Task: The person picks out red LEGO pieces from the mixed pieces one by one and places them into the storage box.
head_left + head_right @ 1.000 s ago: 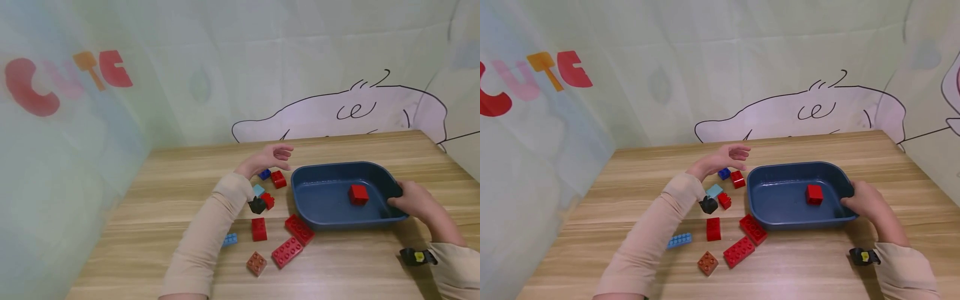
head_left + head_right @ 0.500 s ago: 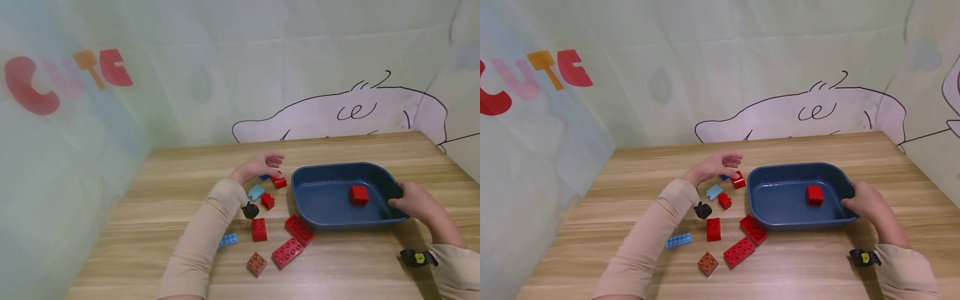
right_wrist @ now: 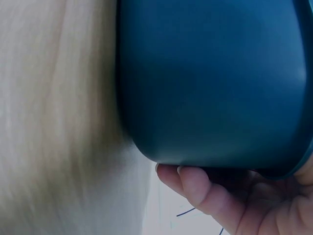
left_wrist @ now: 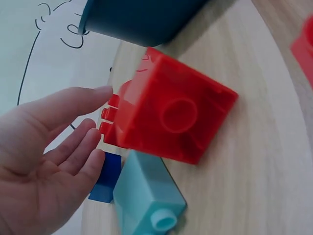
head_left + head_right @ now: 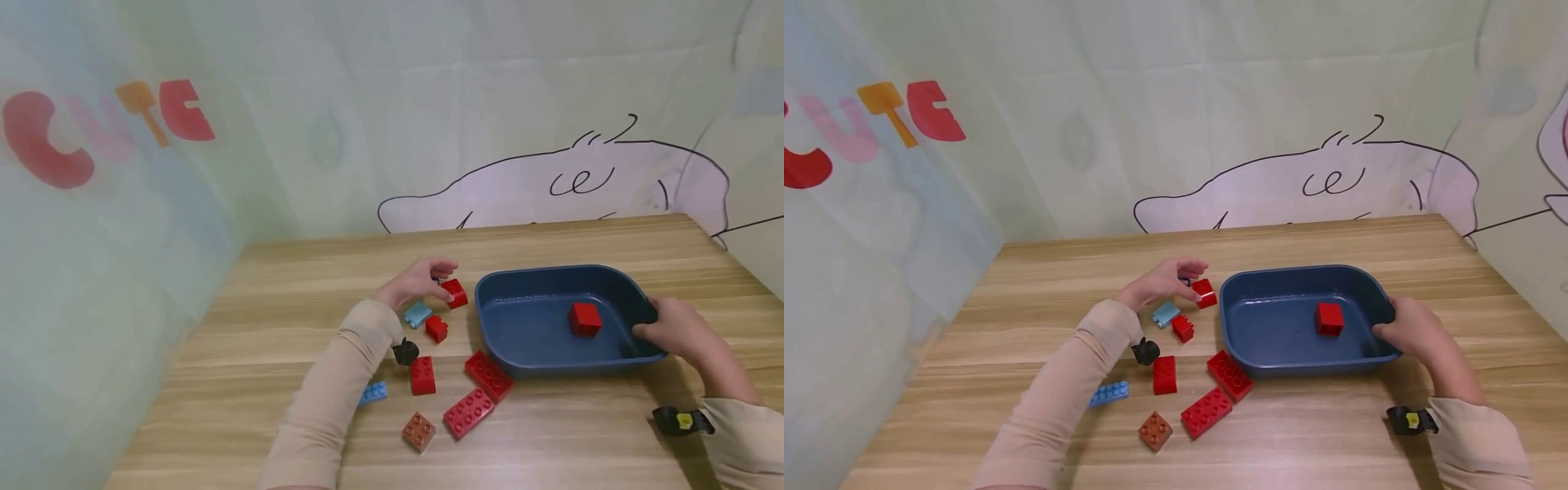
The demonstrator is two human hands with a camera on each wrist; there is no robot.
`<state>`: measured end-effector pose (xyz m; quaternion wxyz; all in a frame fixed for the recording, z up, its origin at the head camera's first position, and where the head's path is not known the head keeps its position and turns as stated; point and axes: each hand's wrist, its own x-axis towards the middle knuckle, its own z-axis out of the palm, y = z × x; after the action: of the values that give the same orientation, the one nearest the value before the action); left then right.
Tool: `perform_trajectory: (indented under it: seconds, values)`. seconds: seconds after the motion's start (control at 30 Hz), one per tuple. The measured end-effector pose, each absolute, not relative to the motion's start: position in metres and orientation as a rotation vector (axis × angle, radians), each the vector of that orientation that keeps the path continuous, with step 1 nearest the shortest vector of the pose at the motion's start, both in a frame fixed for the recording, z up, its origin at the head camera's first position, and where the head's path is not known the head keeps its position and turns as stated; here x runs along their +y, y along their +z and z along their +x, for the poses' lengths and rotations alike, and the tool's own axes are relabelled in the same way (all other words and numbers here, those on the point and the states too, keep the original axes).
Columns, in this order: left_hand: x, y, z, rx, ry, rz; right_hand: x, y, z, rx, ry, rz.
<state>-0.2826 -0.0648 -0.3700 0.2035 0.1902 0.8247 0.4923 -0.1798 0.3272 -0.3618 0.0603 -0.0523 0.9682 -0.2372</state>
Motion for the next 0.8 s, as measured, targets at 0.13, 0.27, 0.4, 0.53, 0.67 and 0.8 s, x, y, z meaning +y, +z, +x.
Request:
perform_trajectory:
  seconds: [0.13,0.27,0.4,0.53,0.67,0.8]
  values:
    - [-0.063,-0.370,-0.282,2.358,1.320,0.548,0.328,-0.361,-0.180,2.931,-0.720,-0.155]
    - [-0.061,-0.372,-0.280,2.439,1.236,0.590,0.328,-0.361,-0.180,2.925,-0.714,-0.151]
    - [-0.060,-0.374,-0.279,2.508,1.137,0.646,0.327,-0.362,-0.180,2.918,-0.717,-0.144]
    - [-0.058,-0.375,-0.279,2.550,1.051,0.687,0.327,-0.363,-0.180,2.920,-0.718,-0.145]
    - [-0.055,-0.375,-0.278,2.581,0.971,0.715,0.327,-0.363,-0.179,2.921,-0.729,-0.150]
    - [-0.053,-0.377,-0.276,2.581,0.926,0.690,0.327,-0.363,-0.179,2.920,-0.731,-0.148]
